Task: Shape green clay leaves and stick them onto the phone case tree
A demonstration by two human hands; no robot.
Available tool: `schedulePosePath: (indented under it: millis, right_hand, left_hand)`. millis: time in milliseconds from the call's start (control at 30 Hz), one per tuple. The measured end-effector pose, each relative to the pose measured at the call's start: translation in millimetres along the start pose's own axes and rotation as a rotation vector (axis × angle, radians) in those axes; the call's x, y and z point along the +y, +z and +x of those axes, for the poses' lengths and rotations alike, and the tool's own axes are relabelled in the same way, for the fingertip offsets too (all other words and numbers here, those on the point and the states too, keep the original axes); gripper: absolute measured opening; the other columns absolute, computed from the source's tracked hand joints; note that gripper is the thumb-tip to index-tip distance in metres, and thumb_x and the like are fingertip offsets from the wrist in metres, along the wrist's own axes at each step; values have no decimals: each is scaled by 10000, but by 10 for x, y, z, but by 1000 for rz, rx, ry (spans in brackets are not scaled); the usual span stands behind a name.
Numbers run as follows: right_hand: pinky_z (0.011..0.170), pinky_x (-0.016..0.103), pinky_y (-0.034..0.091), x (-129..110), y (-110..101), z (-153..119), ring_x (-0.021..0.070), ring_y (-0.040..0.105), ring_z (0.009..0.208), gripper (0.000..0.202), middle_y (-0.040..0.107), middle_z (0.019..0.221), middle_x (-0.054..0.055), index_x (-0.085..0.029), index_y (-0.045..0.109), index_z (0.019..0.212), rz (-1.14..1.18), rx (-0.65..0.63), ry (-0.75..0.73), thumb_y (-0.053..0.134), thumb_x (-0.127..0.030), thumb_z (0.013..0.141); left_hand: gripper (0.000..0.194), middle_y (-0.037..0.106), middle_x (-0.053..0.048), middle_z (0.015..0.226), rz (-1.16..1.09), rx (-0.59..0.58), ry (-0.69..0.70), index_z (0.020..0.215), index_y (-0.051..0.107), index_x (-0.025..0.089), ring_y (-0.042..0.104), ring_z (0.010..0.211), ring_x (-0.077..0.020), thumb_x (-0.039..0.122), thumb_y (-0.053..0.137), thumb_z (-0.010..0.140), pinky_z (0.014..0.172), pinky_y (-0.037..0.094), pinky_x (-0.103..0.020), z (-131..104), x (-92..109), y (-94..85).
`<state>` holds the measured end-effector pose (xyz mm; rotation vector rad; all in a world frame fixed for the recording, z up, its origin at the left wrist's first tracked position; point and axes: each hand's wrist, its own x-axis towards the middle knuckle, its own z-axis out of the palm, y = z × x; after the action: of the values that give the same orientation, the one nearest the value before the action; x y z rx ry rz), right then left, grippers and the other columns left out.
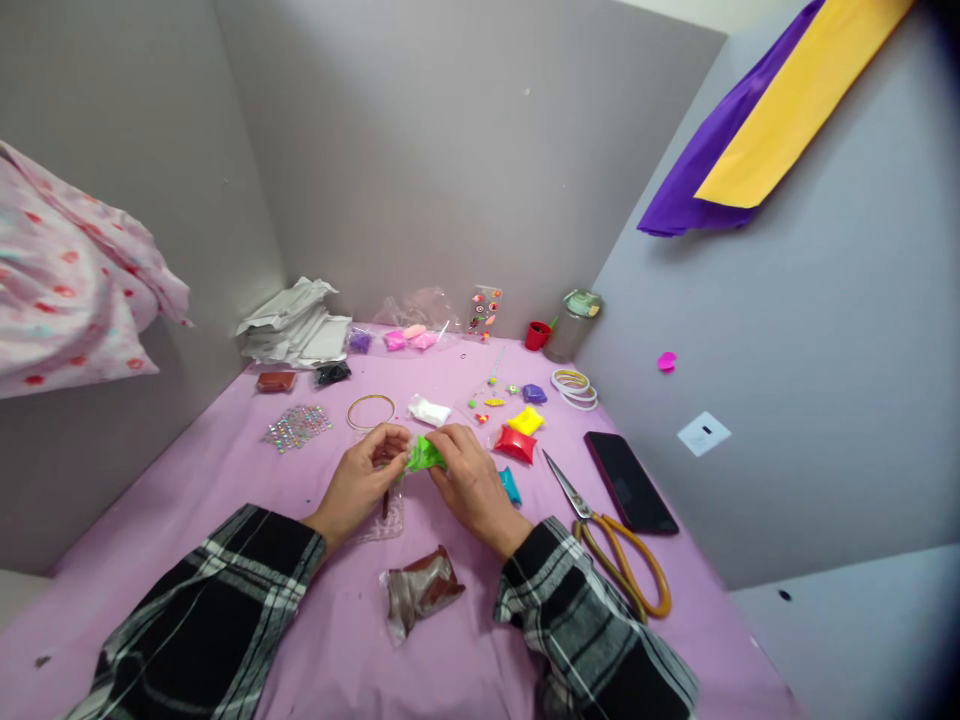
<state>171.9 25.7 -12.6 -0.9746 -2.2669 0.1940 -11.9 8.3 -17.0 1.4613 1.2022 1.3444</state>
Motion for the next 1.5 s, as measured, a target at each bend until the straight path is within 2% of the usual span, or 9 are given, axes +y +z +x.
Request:
schedulePosePath:
  millis: [167,267,467,667,900,1233,1367,1433,1500]
  right_hand:
    - [901,404,525,-31,-6,0,248,581,1057,372,605,1107,97,-208,576,1186,191,63,18,538,-43,854]
    - [899,406,525,-52,-11,4,248,585,1058,377,609,1102,90,-224,579,1179,212,100,19,544,-40,852]
    - [881,403,526,-65,-7,8,253,581,1039,340,618,1083,103,-201,593,1158,148,154,-16,535,-36,867]
    - [864,401,532,-44,10,-2,253,587,1022,340,621,1077,103,-200,594,1159,94,180,-23,527,-33,870]
    - [855,403,538,-30,35,-16,257,583,1014,324,629,1079,118,-177,599,1140,43,150,-40,501,-23,873]
    - [853,388,527,-32,47,-11,250,584,1003,334,623,1056,97,-195,589,1129,114,191,-26,521,-14,856]
    - [858,395,529,-12,64,-13,253,585,1014,339,620,1058,99,-201,595,1115,101,151,-22,504,-7,853]
    - [865,397,528,-1,67,-9,253,588,1019,326,620,1061,100,-201,597,1113,109,132,-16,508,-15,860]
    - [867,399,525,6,62,-1,253,591,1017,310,621,1064,102,-197,596,1118,128,122,-3,525,-29,867]
  left_hand:
    - [136,604,28,735,-30,24,3,851,590,219,604,641,-141,304,671,783,598,495,-243,9,21,-10]
    - [115,569,43,704,-35,52,22,805,568,223,572,606,-129,283,663,782,572,470,-230,12,26,-11]
    - [65,665,-5,783,32,95,94,777,680,215,634,775,-186,265,644,799,744,506,-287,-16,3,1]
    - [139,721,-45,947,102,111,141,924,742,209,655,896,-209,292,663,847,840,500,-319,-32,-30,10]
    - [90,644,-11,837,158,48,209,891,746,210,613,790,-176,241,707,816,776,493,-292,-9,-59,-38]
    - [139,648,-38,919,299,32,330,1012,723,218,609,935,-222,238,683,881,861,465,-348,2,-157,-52]
    - [45,657,-30,894,374,14,364,918,712,220,603,915,-226,219,677,891,855,453,-363,11,-163,-64]
    - [26,661,-20,873,408,14,388,874,703,222,600,904,-225,213,683,887,906,438,-389,11,-144,-74]
    - [30,664,-5,853,436,28,415,869,700,228,601,893,-219,203,691,881,1022,381,-443,11,-127,-86]
